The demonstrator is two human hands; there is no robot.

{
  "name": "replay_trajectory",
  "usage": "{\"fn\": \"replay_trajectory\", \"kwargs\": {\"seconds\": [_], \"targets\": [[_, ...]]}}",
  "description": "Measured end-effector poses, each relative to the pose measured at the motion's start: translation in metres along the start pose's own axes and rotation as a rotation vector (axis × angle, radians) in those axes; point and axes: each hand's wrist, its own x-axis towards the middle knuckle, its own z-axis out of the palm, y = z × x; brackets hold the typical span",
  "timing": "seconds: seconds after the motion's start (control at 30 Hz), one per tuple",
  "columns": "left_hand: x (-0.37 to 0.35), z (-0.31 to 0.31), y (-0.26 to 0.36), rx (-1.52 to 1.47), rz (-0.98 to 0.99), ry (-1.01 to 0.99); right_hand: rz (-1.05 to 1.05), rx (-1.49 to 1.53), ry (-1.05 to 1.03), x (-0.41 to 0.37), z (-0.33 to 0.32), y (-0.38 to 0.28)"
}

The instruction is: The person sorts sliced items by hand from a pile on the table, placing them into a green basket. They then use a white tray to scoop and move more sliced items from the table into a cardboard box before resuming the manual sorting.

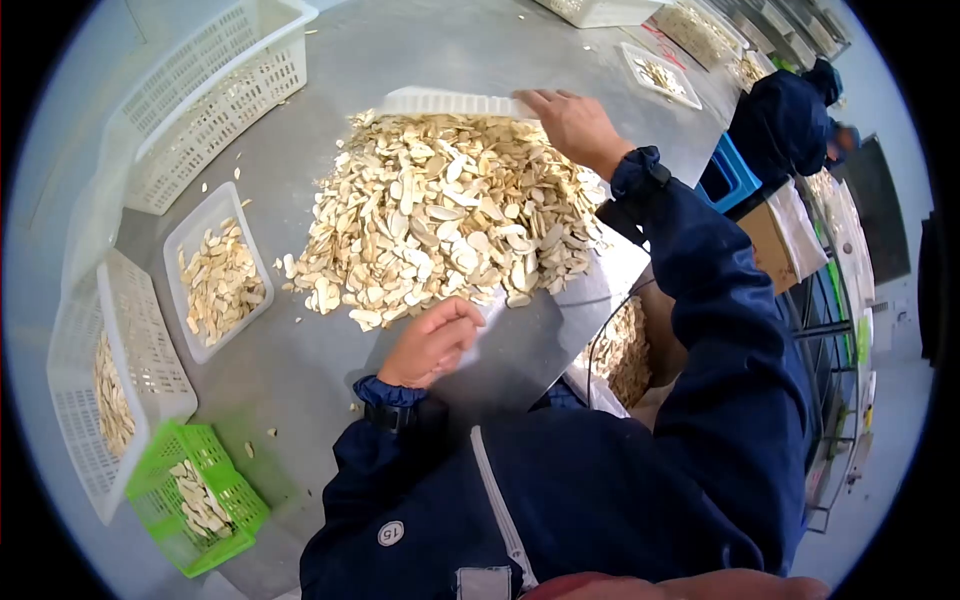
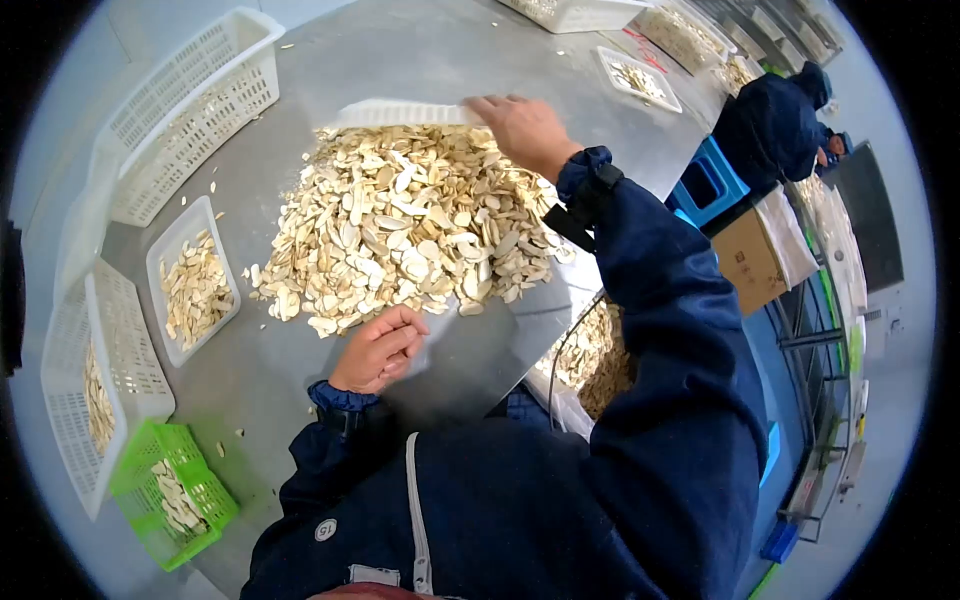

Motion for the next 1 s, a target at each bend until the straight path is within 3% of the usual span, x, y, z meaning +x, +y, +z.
{"fn": "replay_trajectory", "kwargs": {"seconds": [0.13,0.17,0.27,0.37,0.4,0.47,0.53,0.6,0.67,0.8,0.87,0.93,1.0], "targets": [[-0.001,0.001,0.001,-0.003,-0.004,0.027,0.057,-0.057,0.076,-0.017,-0.032,-0.006],[-0.001,0.002,0.002,0.010,-0.006,0.037,0.061,-0.106,0.195,-0.026,-0.030,0.005],[0.001,0.006,0.002,0.001,-0.009,0.072,0.352,-0.228,0.045,-0.071,-0.055,0.024],[0.002,0.002,0.002,0.016,0.000,0.064,0.433,-0.335,0.016,-0.129,-0.066,0.033],[0.002,0.002,0.002,0.015,0.006,0.063,0.483,-0.404,-0.115,-0.142,-0.066,0.031],[0.003,0.003,0.003,0.023,0.009,0.051,0.463,-0.472,-0.205,-0.167,-0.050,0.016],[0.004,0.004,0.001,0.035,0.021,0.065,0.326,-0.388,-0.142,-0.177,-0.044,-0.028],[0.004,0.003,-0.002,0.046,0.031,0.074,0.130,-0.325,0.032,-0.173,-0.045,-0.073],[0.005,0.005,-0.002,0.067,0.042,0.087,0.102,-0.288,0.170,-0.156,-0.057,-0.093],[0.003,0.007,-0.003,0.064,0.064,0.085,0.400,-0.229,0.071,-0.158,-0.078,-0.033],[0.004,0.008,-0.002,0.070,0.060,0.084,0.560,-0.377,0.009,-0.176,-0.088,0.000],[0.005,0.008,-0.001,0.078,0.062,0.082,0.529,-0.435,0.194,-0.211,-0.071,0.049],[0.005,0.009,0.000,0.094,0.061,0.083,0.617,-0.424,0.024,-0.226,-0.071,0.053]]}}
